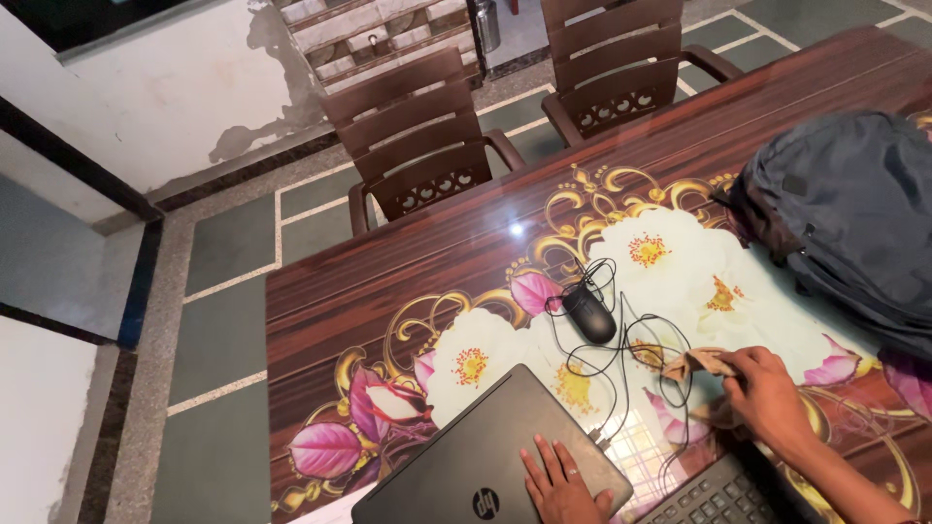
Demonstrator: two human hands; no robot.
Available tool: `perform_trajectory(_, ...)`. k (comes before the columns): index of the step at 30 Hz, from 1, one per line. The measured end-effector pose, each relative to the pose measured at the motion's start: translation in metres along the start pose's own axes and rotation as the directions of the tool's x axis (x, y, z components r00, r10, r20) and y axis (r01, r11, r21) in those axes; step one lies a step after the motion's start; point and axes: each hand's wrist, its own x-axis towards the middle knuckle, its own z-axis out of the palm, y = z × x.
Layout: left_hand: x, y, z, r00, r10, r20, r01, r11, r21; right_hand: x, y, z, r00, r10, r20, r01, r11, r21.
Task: The person wipes a laptop, keyboard, and papers on a table using a cloth. They then untangle a mouse cable and plug it into the laptop.
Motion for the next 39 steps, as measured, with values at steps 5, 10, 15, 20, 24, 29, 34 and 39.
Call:
perform_trajectory(5, 0.004, 0.033, -0.037, 0.996, 0.083, -0.045, -0.084, 0.996, -0.02, 0.009, -0.003, 0.018, 0.954, -0.271, -0.125, 0.25, 0.955, -0.159)
perform_trajectory(10, 0.009, 0.062, -0.063, 0.997, -0.04, 0.06, 0.042, 0.998, -0.036, -0.008, -0.017, 0.109, 0.837, -0.01, 0.547, -0.193, 0.93, 0.314)
perform_trajectory(15, 0.013, 0.061, -0.058, 0.998, -0.068, 0.01, 0.069, 0.995, -0.068, -0.031, -0.047, 0.161, 0.428, 0.155, 0.89, -0.859, 0.375, 0.348)
perform_trajectory(20, 0.011, 0.061, -0.056, 0.997, -0.072, -0.035, 0.067, 0.991, -0.113, -0.036, -0.048, 0.172, 0.527, 0.213, 0.822, -0.798, 0.457, 0.393)
perform_trajectory(24, 0.005, 0.06, -0.059, 0.997, -0.04, -0.064, 0.031, 0.99, -0.138, -0.048, -0.057, 0.172, 0.58, 0.285, 0.763, -0.798, 0.387, 0.461)
perform_trajectory(29, 0.002, 0.061, -0.064, 0.996, -0.029, -0.089, 0.016, 0.989, -0.148, -0.036, -0.051, 0.173, 0.714, 0.478, 0.512, -0.699, 0.526, 0.484)
perform_trajectory(34, -0.008, 0.072, -0.084, 0.997, -0.057, -0.045, 0.049, 0.986, -0.161, 0.055, -0.001, 0.15, 0.673, 0.383, 0.633, -0.739, 0.296, 0.606)
perform_trajectory(39, -0.013, 0.096, -0.11, 0.987, -0.159, 0.036, 0.163, 0.948, -0.272, 0.067, 0.009, 0.135, 0.476, 0.259, 0.84, -0.858, 0.345, 0.38)
